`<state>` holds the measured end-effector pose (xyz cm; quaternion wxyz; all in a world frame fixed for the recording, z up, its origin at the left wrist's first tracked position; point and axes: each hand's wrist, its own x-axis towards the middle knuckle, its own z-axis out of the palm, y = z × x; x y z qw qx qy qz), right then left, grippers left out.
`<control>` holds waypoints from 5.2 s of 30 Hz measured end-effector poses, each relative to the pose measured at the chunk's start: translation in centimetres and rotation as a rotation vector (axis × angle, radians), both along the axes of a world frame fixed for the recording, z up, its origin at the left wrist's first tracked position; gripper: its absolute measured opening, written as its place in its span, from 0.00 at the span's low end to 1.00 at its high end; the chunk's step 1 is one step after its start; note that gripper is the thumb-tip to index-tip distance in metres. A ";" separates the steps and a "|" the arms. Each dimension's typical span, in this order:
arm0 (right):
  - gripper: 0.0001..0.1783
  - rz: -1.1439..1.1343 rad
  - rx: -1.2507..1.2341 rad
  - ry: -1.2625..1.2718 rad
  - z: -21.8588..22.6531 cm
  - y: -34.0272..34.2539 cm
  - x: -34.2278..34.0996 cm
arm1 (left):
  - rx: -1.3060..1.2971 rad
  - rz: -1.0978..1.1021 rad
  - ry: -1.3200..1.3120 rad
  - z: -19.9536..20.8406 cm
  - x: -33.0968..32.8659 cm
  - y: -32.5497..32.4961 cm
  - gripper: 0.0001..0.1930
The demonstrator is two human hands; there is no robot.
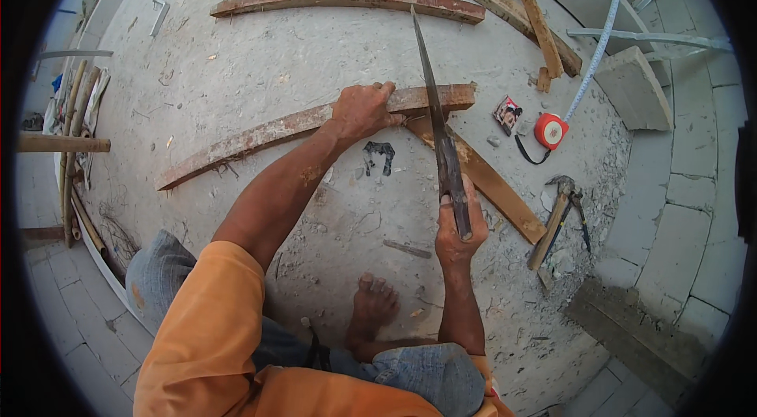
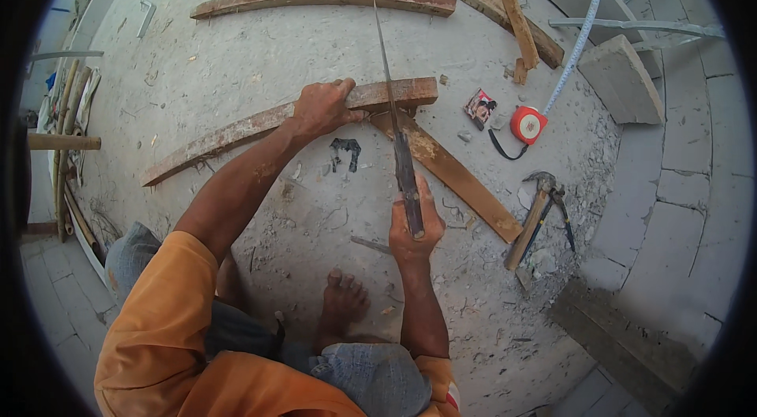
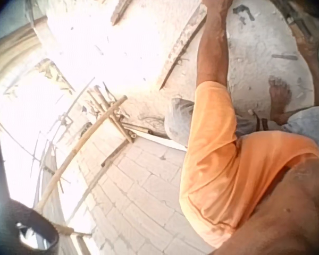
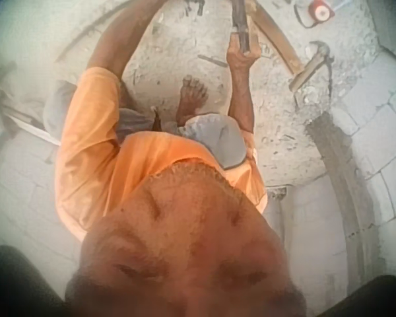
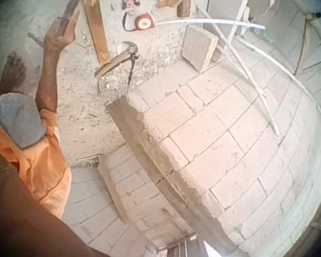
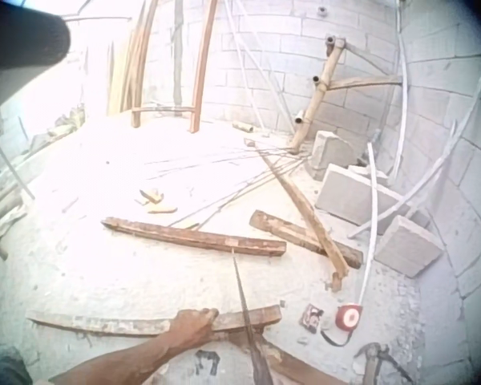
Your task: The person measures wooden planks using a measuring tape, handles a hammer, and cuts a wooden plank with a hand saw.
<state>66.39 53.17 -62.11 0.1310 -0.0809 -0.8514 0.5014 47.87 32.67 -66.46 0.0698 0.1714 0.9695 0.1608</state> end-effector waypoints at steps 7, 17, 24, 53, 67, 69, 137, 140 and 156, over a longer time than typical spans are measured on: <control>0.23 -0.007 0.064 0.067 -0.4 0.7 5.1 | -0.050 -0.064 0.028 -0.5 0.4 -0.5 0.31; 0.22 0.009 0.023 0.137 -1.9 0.8 9.6 | -0.065 -0.049 -0.055 -0.1 -0.2 -1.3 0.31; 0.24 0.001 0.126 0.182 0.7 -1.8 -3.0 | 0.003 -0.085 0.028 -1.1 1.2 0.5 0.31; 0.23 -0.002 -0.001 0.089 2.3 2.0 7.6 | -0.078 0.117 -0.011 -0.8 -0.7 -2.8 0.29; 0.08 -0.693 -1.363 -0.142 -0.8 7.1 17.2 | -0.067 0.034 0.315 -1.6 5.7 0.4 0.35; 0.06 -0.642 -1.623 -0.173 -4.8 7.4 19.5 | -0.060 0.050 0.277 -1.3 6.0 0.8 0.35; 0.15 0.140 0.124 0.026 12.0 4.8 2.2 | 0.889 0.518 0.873 37.6 14.1 -45.2 0.16; 0.17 0.110 -0.018 -0.110 11.7 3.3 1.9 | 0.912 0.766 0.847 37.9 13.4 -37.1 0.15; 0.20 0.456 -0.066 -0.240 2.0 -9.2 -7.7 | 1.695 0.526 0.667 33.8 9.8 -42.3 0.20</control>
